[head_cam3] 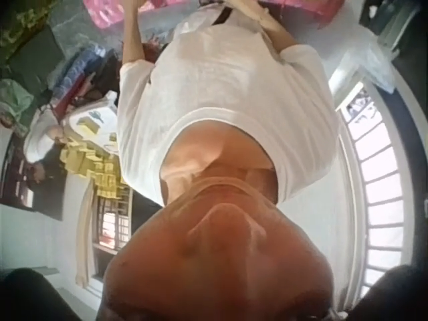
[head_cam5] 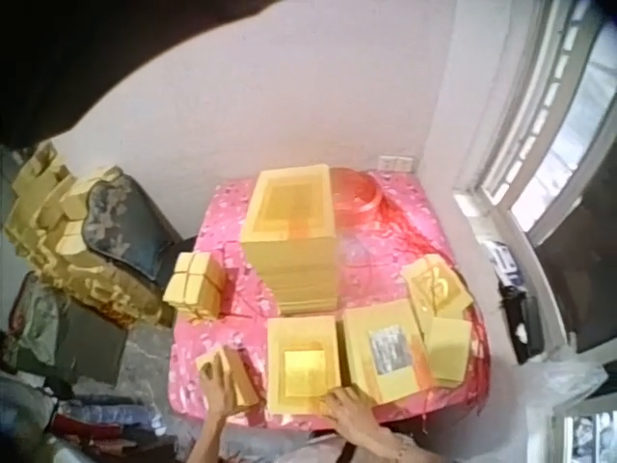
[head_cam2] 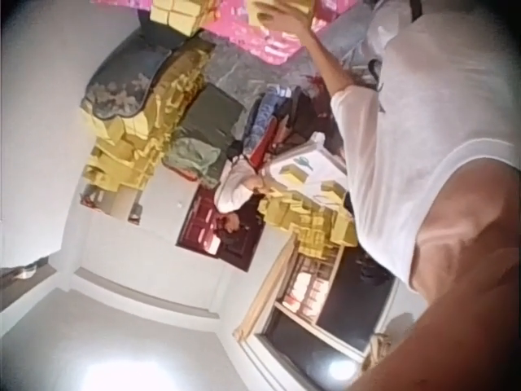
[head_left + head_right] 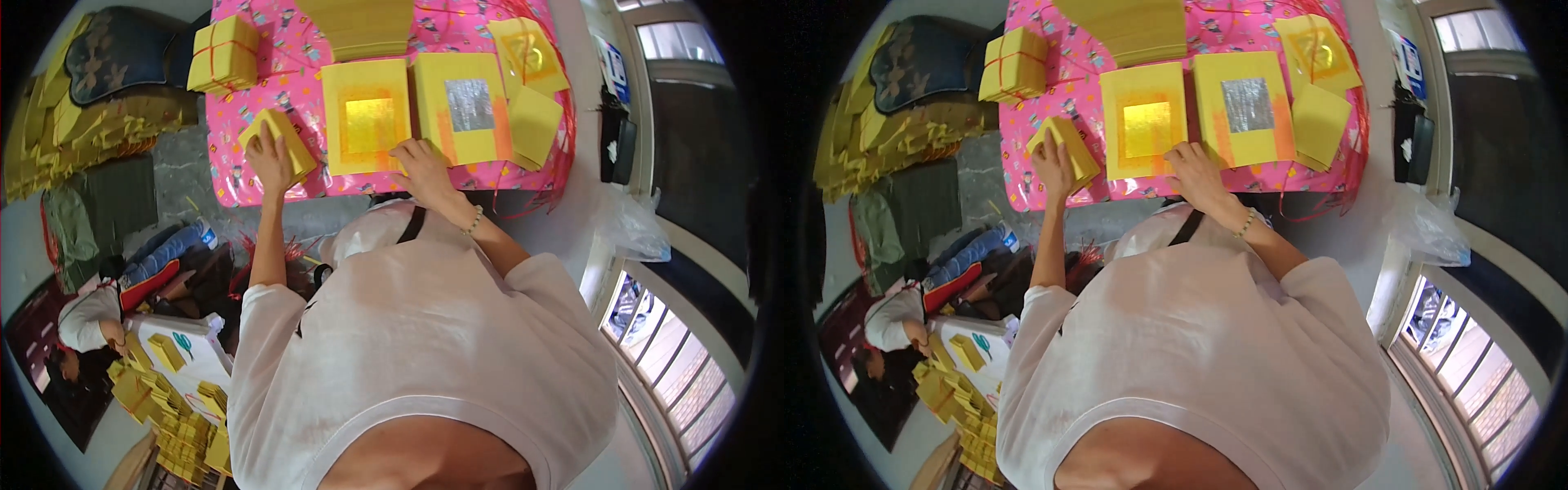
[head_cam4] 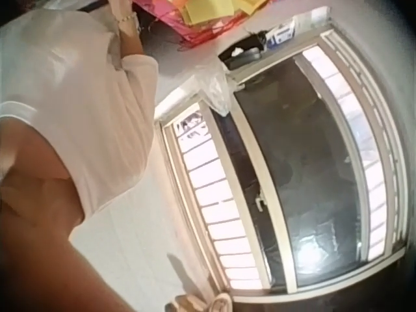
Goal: The recorder is stacking bundles of yellow ceremonial paper and tying them together with red string.
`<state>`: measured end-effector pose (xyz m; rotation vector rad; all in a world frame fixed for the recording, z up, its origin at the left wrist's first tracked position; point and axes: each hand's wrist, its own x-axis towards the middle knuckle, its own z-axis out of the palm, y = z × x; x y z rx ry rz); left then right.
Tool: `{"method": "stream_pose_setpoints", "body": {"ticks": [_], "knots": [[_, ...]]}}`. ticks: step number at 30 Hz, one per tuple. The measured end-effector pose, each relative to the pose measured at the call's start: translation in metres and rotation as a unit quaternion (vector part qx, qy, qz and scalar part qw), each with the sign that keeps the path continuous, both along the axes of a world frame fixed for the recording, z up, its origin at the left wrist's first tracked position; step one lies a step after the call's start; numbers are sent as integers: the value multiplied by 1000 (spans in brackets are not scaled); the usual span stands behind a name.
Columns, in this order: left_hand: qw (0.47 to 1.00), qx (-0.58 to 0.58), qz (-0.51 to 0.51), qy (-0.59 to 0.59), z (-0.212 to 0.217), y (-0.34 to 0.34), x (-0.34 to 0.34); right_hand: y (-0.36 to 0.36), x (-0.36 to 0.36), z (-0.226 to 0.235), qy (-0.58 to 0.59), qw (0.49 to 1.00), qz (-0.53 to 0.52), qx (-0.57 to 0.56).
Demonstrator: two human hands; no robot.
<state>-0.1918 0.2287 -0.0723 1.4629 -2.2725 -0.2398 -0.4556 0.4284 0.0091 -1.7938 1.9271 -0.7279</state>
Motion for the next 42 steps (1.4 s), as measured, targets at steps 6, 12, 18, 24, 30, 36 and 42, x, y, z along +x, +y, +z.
{"method": "stream_pose_setpoints", "body": {"ticks": [6, 12, 18, 24, 30, 36, 42], "knots": [[999, 24, 8, 33, 17, 4, 4, 3, -1, -17, 52, 998, -9, -26], [999, -30, 31, 32, 33, 9, 11, -1, -4, -15, 44, 999, 16, -26], [989, -3, -108, 104, 74, 47, -53, 6, -20, 7, -36, 994, -59, -83], [960, 74, -244, 119, 91, 102, -108, 44, -122, 12, -102, 854, -457, -225], [908, 154, -360, 148, 104, 126, -182, 116, -250, -57, -62, 846, -529, -27], [886, 194, -396, 144, 95, 137, -231, 130, -262, -74, -444, 780, -421, 130], [885, 234, -382, 130, 79, 146, -245, 133, -270, -91, -416, 781, -416, 207]]}}
